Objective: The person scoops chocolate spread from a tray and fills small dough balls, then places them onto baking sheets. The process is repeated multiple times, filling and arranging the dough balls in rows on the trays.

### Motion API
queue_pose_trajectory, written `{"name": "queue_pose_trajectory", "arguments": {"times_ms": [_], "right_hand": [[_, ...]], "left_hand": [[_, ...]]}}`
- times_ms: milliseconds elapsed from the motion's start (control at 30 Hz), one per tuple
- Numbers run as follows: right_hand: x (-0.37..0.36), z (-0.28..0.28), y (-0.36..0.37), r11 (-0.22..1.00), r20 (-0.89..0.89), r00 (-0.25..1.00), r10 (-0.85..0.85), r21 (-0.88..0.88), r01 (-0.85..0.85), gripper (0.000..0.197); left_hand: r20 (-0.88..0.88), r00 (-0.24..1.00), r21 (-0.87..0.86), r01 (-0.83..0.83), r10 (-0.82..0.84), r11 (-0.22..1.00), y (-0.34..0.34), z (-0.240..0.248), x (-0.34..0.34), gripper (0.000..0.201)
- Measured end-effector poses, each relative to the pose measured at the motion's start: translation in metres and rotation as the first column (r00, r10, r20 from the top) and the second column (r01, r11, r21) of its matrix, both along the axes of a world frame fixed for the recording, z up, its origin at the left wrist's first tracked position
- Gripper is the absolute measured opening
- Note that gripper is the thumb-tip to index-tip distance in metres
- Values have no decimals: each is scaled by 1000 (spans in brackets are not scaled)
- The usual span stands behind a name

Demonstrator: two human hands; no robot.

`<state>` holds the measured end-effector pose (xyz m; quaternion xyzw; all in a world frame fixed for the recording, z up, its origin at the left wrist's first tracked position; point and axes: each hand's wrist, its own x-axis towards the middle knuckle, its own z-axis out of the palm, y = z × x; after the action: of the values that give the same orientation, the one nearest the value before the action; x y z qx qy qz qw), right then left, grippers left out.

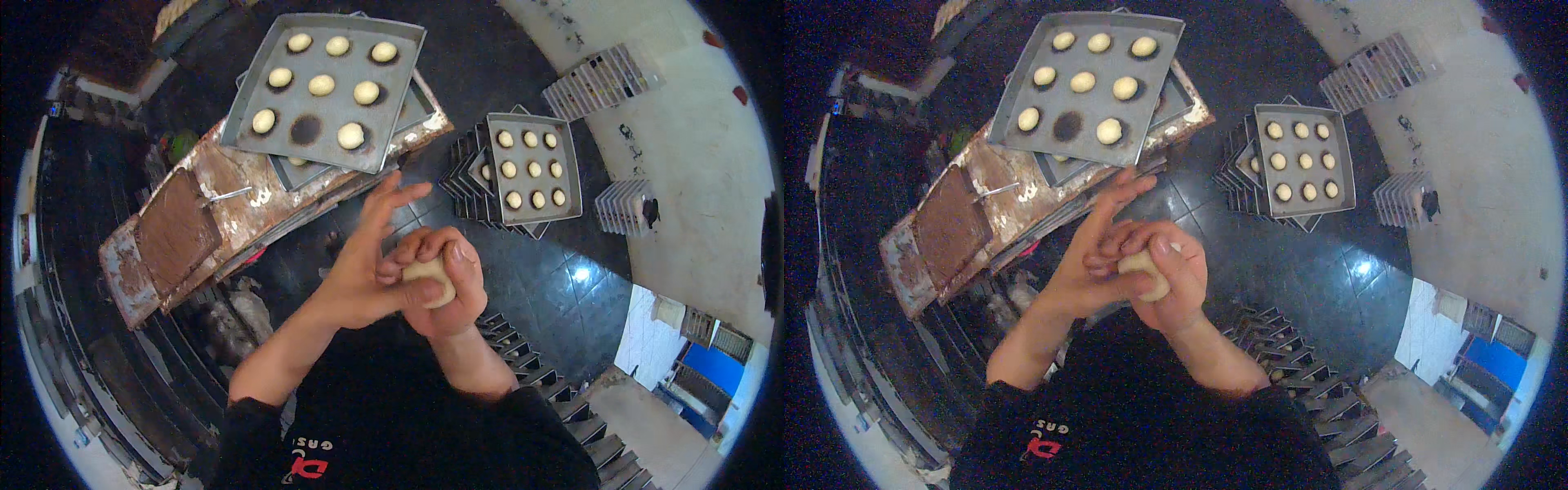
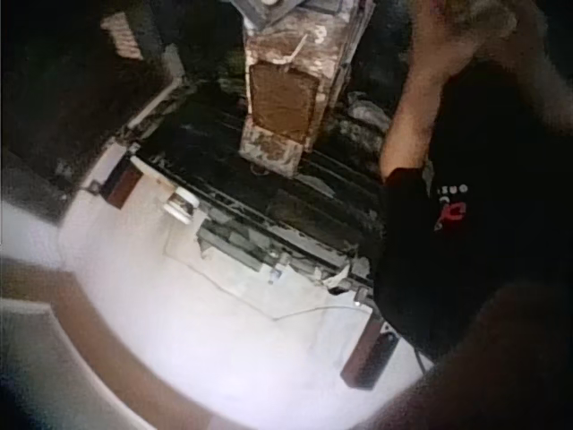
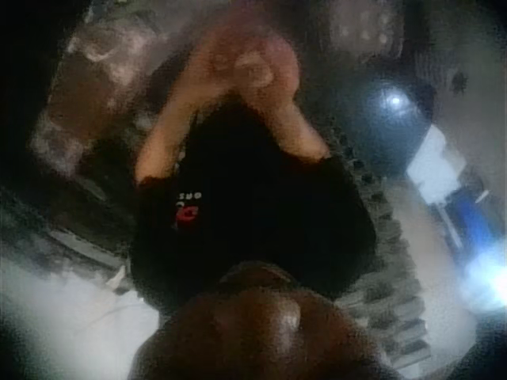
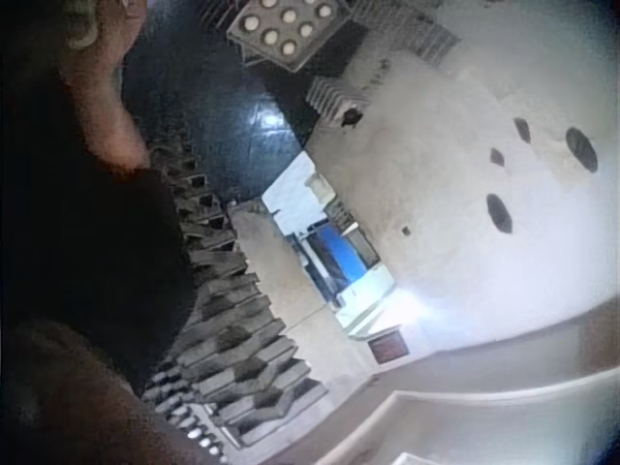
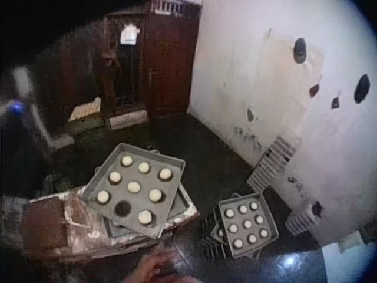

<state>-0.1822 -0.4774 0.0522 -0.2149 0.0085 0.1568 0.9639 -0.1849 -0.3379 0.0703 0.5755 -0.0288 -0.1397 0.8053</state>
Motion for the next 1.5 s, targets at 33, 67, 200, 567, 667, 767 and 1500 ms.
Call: {"name": "queue_pose_trajectory", "arguments": {"times_ms": [33, 67, 200, 567, 667, 767, 1500], "right_hand": [[4, -9, 5, 997, -36, 999, -3, -71, 0, 31], [10, -16, 13, 994, -78, 997, 11, -110, -20, 32], [37, -55, 50, 982, -231, 969, 83, -146, -119, 33], [210, -227, 213, 39, 419, 614, 669, -845, 534, 38], [220, -237, 241, -62, 325, 325, 888, -616, 786, 55], [224, -216, 249, -73, 217, 304, 928, -694, 716, 69], [255, -210, 308, -70, 224, 470, 854, -845, 530, 49]], "left_hand": [[-11, 999, 74, -36, 37, 997, 8, -11, 2, 100], [-29, 997, -96, -70, 68, 993, 19, -21, 5, 96], [-185, 871, -70, -474, 456, 878, 63, -74, 13, 69], [-557, 624, 162, -565, 547, 809, 181, -184, -9, 31], [-542, 617, 195, -568, 570, 800, 207, -193, -7, 31], [-490, 638, 220, -569, 594, 792, 225, -197, -9, 31], [-159, 641, 124, -742, 751, 659, 220, -164, 59, 54]]}}
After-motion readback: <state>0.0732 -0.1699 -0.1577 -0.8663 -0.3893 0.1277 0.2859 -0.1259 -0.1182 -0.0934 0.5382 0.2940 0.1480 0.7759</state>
